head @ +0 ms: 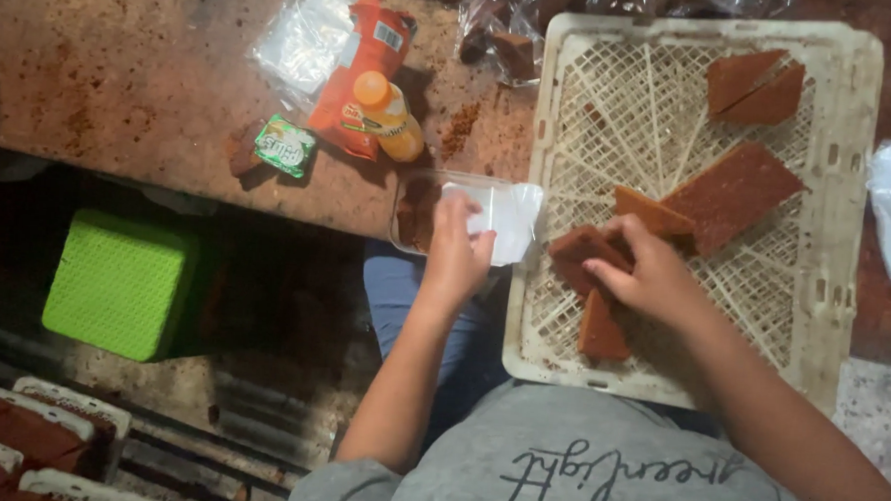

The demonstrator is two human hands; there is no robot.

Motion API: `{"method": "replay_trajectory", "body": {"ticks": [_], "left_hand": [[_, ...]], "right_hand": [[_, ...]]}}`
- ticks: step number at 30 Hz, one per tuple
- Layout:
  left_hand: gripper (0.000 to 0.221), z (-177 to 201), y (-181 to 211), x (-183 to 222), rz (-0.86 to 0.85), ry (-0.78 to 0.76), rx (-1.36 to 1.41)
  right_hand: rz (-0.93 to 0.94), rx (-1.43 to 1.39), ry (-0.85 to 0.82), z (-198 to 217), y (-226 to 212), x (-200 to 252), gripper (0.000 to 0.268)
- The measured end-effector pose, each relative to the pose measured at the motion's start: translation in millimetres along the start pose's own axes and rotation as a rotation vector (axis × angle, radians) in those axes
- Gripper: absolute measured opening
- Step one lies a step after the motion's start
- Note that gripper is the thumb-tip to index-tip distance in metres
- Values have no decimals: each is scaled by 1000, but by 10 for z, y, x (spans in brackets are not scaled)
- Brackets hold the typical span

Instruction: Packaging pre-cut brown food items into individual plastic bags on a production table.

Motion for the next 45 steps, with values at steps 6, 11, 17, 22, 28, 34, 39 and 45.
{"method": "replay_trajectory", "body": {"ticks": [6,11,17,22,28,34,39,45], "left_hand": [[21,34,-46,-33,166,-7,72],[47,77,118,-55,79,3,-304],[23,-12,96,-65,264,-113,-134],[25,88,165,-9,376,-27,222],[16,146,341,13,149,146,238],[56,-375,1075,144,37,-406,47],[57,-504,1488,286,-224,-405,60],[65,-714,1869,766,-656,-302,117]], "right_hand": [[129,-295,397,481,196,231,29],[76,-428,533,580,433,452,25],[-110,-862,496,489,700,574,21],[-29,-857,481,402,843,549,21],[0,-928,477,620,517,642,22],[224,-695,335,886,-235,984,39],[524,-352,261,739,-614,864,46],[100,-389,283,762,-266,749,44]]}}
Point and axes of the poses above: each hand's wrist, its own x-axis away from the middle knuckle, its own z-axis out of the back of the hand, y = z × x, the point moved 8 cm from there along -x, towards the middle knuckle, and after that the axes turned 2 degrees about x, right-handed, at the moved point
